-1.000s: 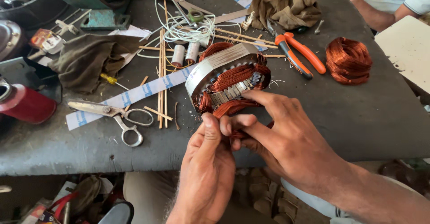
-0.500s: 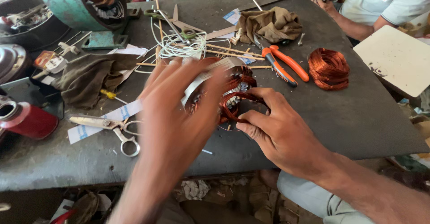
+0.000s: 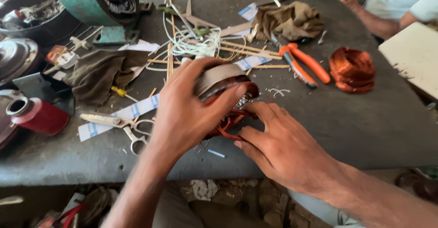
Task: The person winds copper wire around a laminated stator core, then cuts a strip of insulating tape and uses pliers and a wooden stick to tuck and secure the wire into the stator slots. The person continues winding and adjusting the coil throughout the clip.
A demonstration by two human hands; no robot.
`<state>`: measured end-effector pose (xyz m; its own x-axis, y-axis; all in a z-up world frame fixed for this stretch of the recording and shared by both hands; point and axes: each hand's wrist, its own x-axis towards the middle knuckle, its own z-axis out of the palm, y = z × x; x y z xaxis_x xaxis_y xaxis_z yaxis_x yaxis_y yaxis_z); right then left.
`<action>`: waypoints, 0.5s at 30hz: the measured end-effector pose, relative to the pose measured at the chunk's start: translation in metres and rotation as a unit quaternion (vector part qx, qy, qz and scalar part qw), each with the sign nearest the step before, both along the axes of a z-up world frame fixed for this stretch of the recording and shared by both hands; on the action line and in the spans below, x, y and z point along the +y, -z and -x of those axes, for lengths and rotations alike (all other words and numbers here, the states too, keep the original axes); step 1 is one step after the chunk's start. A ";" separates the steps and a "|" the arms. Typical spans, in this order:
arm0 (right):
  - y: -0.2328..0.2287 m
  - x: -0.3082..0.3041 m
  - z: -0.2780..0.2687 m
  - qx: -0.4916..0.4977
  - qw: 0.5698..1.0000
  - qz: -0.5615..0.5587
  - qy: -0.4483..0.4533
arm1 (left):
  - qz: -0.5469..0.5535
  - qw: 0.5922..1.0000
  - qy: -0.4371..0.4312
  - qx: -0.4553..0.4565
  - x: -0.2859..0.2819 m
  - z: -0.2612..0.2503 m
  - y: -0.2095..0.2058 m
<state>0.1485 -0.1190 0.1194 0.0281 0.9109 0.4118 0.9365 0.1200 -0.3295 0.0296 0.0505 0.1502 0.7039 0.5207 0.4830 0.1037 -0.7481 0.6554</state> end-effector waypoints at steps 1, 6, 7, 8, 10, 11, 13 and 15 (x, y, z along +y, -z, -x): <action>0.000 0.000 0.001 -0.010 1.000 -0.009 -0.010 | 0.002 1.000 0.000 -0.021 -0.001 0.011 0.003; 0.007 0.005 0.006 -0.035 0.998 -0.024 -0.040 | 0.191 0.978 -0.011 -0.085 0.002 0.048 0.028; 0.007 0.006 0.009 -0.036 0.998 -0.023 -0.042 | 0.187 0.977 -0.026 -0.101 0.002 0.051 0.033; 0.006 0.007 0.010 -0.041 0.998 -0.019 -0.036 | 0.180 0.976 -0.039 -0.119 0.003 0.051 0.037; 0.003 0.009 0.011 -0.053 0.998 -0.008 -0.021 | 0.136 0.977 -0.069 -0.147 0.000 0.050 0.044; 0.000 0.009 0.010 -0.061 0.998 -0.020 -0.010 | 0.098 0.979 -0.085 -0.156 -0.005 0.047 0.048; -0.004 0.009 0.008 -0.077 0.996 -0.038 0.009 | 0.096 0.975 -0.096 -0.174 -0.011 0.040 0.054; -0.006 0.009 0.004 -0.087 0.995 -0.031 0.037 | 0.166 0.964 -0.084 -0.190 -0.016 0.032 0.058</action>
<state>0.1440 -0.1098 0.1251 0.0176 0.8819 0.4711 0.9858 0.0634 -0.1555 -0.0028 0.0348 0.0920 0.4016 0.7819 0.4769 -0.0889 -0.4850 0.8700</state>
